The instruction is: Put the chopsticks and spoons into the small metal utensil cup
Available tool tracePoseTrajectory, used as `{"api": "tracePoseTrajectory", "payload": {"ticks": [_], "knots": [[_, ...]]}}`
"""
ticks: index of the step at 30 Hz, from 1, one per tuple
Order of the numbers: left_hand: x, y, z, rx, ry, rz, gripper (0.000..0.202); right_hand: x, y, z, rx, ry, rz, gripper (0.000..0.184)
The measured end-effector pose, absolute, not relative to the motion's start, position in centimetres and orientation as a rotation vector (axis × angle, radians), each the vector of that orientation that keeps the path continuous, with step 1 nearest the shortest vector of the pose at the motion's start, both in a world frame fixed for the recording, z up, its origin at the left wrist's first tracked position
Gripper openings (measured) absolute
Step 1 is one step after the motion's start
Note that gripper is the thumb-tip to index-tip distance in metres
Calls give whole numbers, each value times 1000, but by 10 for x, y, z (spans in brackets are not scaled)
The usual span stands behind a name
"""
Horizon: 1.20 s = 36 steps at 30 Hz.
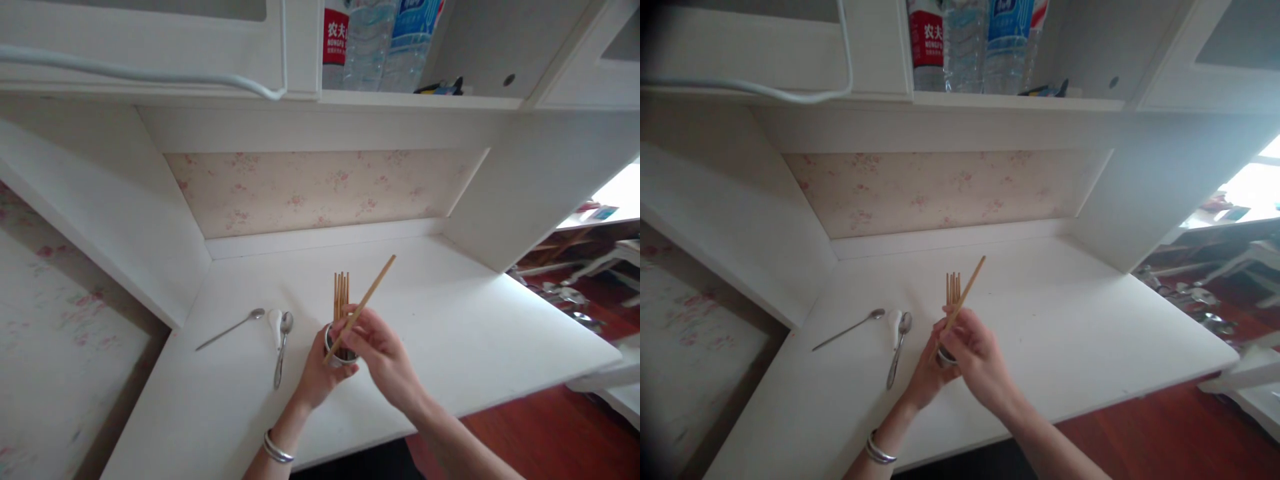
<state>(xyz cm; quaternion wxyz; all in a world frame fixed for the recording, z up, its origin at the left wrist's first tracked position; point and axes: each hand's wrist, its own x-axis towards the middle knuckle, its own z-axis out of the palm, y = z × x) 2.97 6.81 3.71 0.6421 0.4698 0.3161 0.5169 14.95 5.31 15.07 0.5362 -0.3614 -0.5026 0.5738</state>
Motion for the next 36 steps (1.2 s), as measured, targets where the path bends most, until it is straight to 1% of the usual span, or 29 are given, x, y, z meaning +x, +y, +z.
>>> {"api": "tracePoseTrajectory", "payload": {"ticks": [2,6,12,15,18,24,32,34,36], "knots": [[32,69,35,1109,729,1182,78,165,66,154,-959,-1128,1264,25],[32,69,27,1177,797,1187,79,181,89,148,-1083,-1117,1025,33],[31,75,25,1180,819,1220,76,182,110,107,-1252,-1353,824,30],[32,83,25,1173,851,1246,75,180,115,90,-1309,-1379,822,26],[33,91,23,1161,876,1259,77,178,120,84,-1360,-1436,806,23],[34,98,20,1163,868,1260,78,176,130,91,-1401,-1610,673,30],[32,98,23,1165,892,1245,78,174,132,88,-1392,-1681,666,33],[32,98,25,1162,896,1242,77,175,131,85,-1367,-1685,725,34],[32,98,28,1156,883,1236,76,179,128,80,-1311,-1664,863,33]]}}
